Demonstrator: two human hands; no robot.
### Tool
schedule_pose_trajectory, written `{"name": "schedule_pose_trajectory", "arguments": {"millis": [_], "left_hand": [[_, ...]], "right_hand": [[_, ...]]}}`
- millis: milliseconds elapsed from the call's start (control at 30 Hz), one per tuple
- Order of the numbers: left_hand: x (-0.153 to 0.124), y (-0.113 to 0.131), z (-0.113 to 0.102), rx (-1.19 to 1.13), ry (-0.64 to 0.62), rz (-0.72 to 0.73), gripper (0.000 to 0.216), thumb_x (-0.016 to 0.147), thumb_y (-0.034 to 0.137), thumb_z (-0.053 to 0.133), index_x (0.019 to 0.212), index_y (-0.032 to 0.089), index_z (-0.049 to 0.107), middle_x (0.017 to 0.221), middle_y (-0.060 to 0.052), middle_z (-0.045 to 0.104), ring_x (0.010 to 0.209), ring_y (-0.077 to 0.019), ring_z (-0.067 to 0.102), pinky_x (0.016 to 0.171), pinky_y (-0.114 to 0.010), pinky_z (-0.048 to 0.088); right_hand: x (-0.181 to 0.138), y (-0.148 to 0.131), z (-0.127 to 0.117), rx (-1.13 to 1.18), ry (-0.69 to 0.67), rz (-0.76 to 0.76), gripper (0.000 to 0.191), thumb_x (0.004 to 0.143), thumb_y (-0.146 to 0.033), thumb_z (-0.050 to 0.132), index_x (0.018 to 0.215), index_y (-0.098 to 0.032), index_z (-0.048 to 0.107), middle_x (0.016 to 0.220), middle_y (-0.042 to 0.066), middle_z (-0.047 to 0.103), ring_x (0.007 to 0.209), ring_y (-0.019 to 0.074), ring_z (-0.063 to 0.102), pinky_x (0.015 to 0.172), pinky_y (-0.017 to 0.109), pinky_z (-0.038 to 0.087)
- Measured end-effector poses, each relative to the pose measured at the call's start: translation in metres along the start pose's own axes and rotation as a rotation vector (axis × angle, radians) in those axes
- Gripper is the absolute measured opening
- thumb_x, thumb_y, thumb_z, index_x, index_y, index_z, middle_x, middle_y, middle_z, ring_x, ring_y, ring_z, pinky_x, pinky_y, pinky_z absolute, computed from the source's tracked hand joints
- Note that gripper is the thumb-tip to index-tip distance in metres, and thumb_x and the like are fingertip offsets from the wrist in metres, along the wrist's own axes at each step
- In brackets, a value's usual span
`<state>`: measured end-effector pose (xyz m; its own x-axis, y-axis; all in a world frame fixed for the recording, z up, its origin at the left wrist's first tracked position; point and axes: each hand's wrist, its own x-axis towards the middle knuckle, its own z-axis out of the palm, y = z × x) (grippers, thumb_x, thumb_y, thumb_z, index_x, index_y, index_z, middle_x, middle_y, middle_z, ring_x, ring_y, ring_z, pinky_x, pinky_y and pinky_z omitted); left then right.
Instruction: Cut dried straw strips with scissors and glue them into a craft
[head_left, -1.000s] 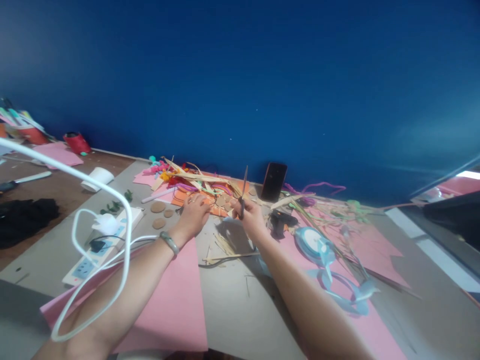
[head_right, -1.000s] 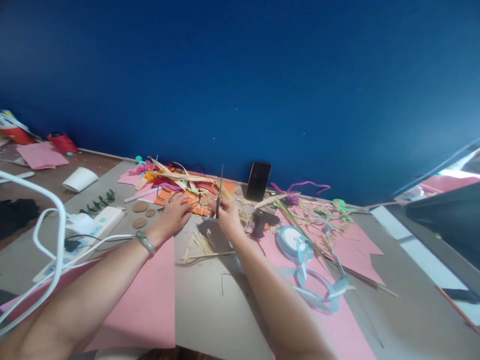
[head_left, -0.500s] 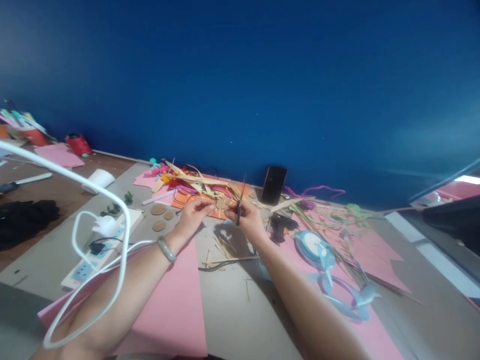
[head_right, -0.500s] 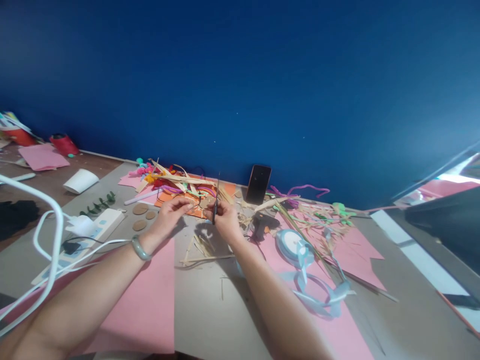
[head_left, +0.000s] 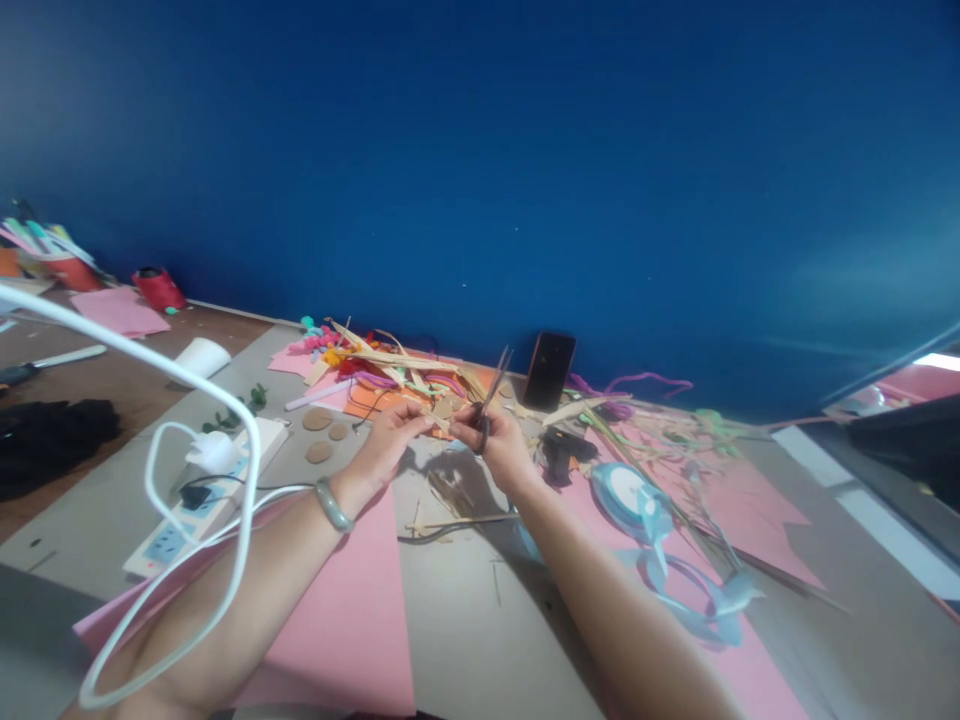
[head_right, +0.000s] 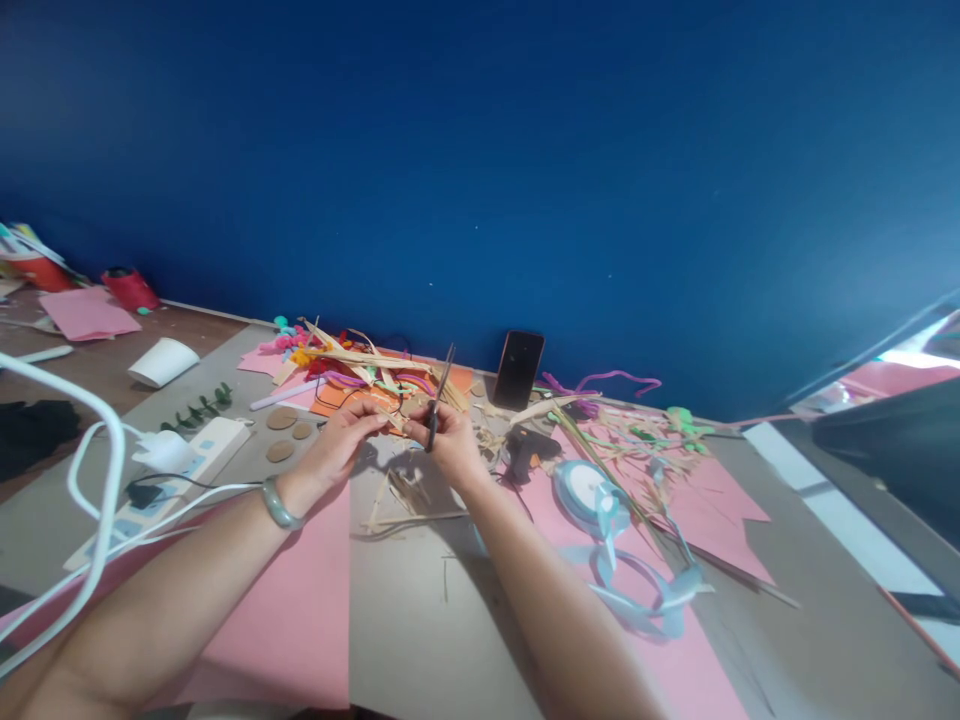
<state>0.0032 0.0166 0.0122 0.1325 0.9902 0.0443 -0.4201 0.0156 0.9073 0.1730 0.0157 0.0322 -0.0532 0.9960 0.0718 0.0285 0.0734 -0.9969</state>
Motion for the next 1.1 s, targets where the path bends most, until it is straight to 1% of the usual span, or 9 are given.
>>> {"name": "schedule_pose_trajectory", "arguments": {"millis": [167, 267, 367, 500, 600, 733, 800, 900, 1100], "left_hand": [[-0.001, 0.000, -0.001, 0.058, 0.015, 0.038, 0.016, 0.077, 0.032, 0.069, 0.072, 0.016, 0.066, 0.069, -0.001, 0.063, 0.068, -0.0132, 0.057, 0.069, -0.025, 0.042], [-0.001, -0.002, 0.000, 0.036, 0.001, 0.024, 0.018, 0.074, 0.033, 0.073, 0.072, 0.016, 0.068, 0.070, -0.001, 0.064, 0.068, -0.0135, 0.057, 0.069, -0.026, 0.043], [-0.001, -0.003, 0.001, 0.004, 0.006, -0.001, 0.018, 0.067, 0.030, 0.079, 0.072, 0.016, 0.069, 0.070, -0.001, 0.066, 0.067, -0.0133, 0.058, 0.070, -0.026, 0.044], [-0.001, 0.000, 0.001, 0.010, 0.024, -0.002, 0.017, 0.068, 0.030, 0.078, 0.072, 0.015, 0.069, 0.069, -0.001, 0.067, 0.066, -0.0131, 0.058, 0.070, -0.026, 0.044], [0.001, 0.002, -0.003, 0.055, 0.040, 0.041, 0.018, 0.072, 0.033, 0.074, 0.072, 0.015, 0.069, 0.068, -0.001, 0.066, 0.066, -0.0133, 0.058, 0.068, -0.026, 0.044], [0.004, 0.003, -0.009, 0.127, 0.094, 0.095, 0.020, 0.072, 0.035, 0.074, 0.073, 0.015, 0.069, 0.071, -0.001, 0.067, 0.068, -0.0141, 0.059, 0.070, -0.026, 0.044], [0.005, 0.003, -0.010, 0.138, 0.119, 0.102, 0.020, 0.071, 0.035, 0.074, 0.073, 0.015, 0.069, 0.070, -0.001, 0.067, 0.068, -0.0142, 0.059, 0.071, -0.026, 0.044], [0.006, 0.003, -0.010, 0.116, 0.131, 0.098, 0.017, 0.069, 0.031, 0.074, 0.075, 0.015, 0.070, 0.070, -0.001, 0.067, 0.068, -0.0142, 0.060, 0.071, -0.027, 0.045], [0.006, 0.001, -0.009, 0.107, 0.118, 0.104, 0.010, 0.069, 0.025, 0.071, 0.071, 0.016, 0.070, 0.067, 0.000, 0.067, 0.065, -0.0136, 0.060, 0.069, -0.026, 0.045]], "right_hand": [[-0.002, -0.002, 0.000, -0.030, -0.050, 0.011, 0.037, 0.056, -0.042, 0.083, 0.073, -0.018, 0.062, 0.069, -0.002, 0.061, 0.064, 0.0130, 0.054, 0.065, 0.029, 0.044], [-0.002, 0.000, 0.002, -0.031, -0.055, 0.004, 0.037, 0.057, -0.043, 0.082, 0.072, -0.018, 0.061, 0.068, -0.002, 0.060, 0.063, 0.0124, 0.053, 0.063, 0.028, 0.044], [-0.003, 0.001, 0.004, -0.030, -0.042, -0.025, 0.038, 0.058, -0.046, 0.082, 0.072, -0.017, 0.061, 0.069, -0.001, 0.060, 0.064, 0.0129, 0.053, 0.063, 0.027, 0.044], [-0.004, -0.001, 0.006, -0.074, -0.065, -0.039, 0.039, 0.061, -0.049, 0.079, 0.072, -0.017, 0.060, 0.068, 0.000, 0.060, 0.064, 0.0139, 0.053, 0.062, 0.027, 0.043], [-0.003, -0.003, 0.002, -0.226, -0.134, -0.067, 0.037, 0.066, -0.050, 0.075, 0.075, -0.017, 0.060, 0.068, 0.000, 0.059, 0.064, 0.0142, 0.052, 0.060, 0.027, 0.040], [-0.002, -0.004, -0.007, -0.635, -0.209, -0.152, 0.033, 0.070, -0.047, 0.072, 0.069, -0.018, 0.055, 0.061, -0.003, 0.051, 0.058, 0.0116, 0.043, 0.054, 0.024, 0.032], [-0.002, -0.004, -0.010, -0.768, -0.236, -0.176, 0.035, 0.071, -0.046, 0.071, 0.065, -0.019, 0.050, 0.057, -0.005, 0.047, 0.055, 0.0107, 0.040, 0.052, 0.024, 0.029], [-0.004, -0.003, -0.009, -0.839, -0.265, -0.187, 0.037, 0.072, -0.048, 0.069, 0.062, -0.019, 0.047, 0.056, -0.005, 0.046, 0.053, 0.0101, 0.040, 0.052, 0.023, 0.028], [-0.005, -0.002, -0.006, -0.869, -0.249, -0.181, 0.043, 0.070, -0.053, 0.070, 0.058, -0.020, 0.046, 0.052, -0.005, 0.044, 0.051, 0.0098, 0.036, 0.049, 0.023, 0.025]]}}
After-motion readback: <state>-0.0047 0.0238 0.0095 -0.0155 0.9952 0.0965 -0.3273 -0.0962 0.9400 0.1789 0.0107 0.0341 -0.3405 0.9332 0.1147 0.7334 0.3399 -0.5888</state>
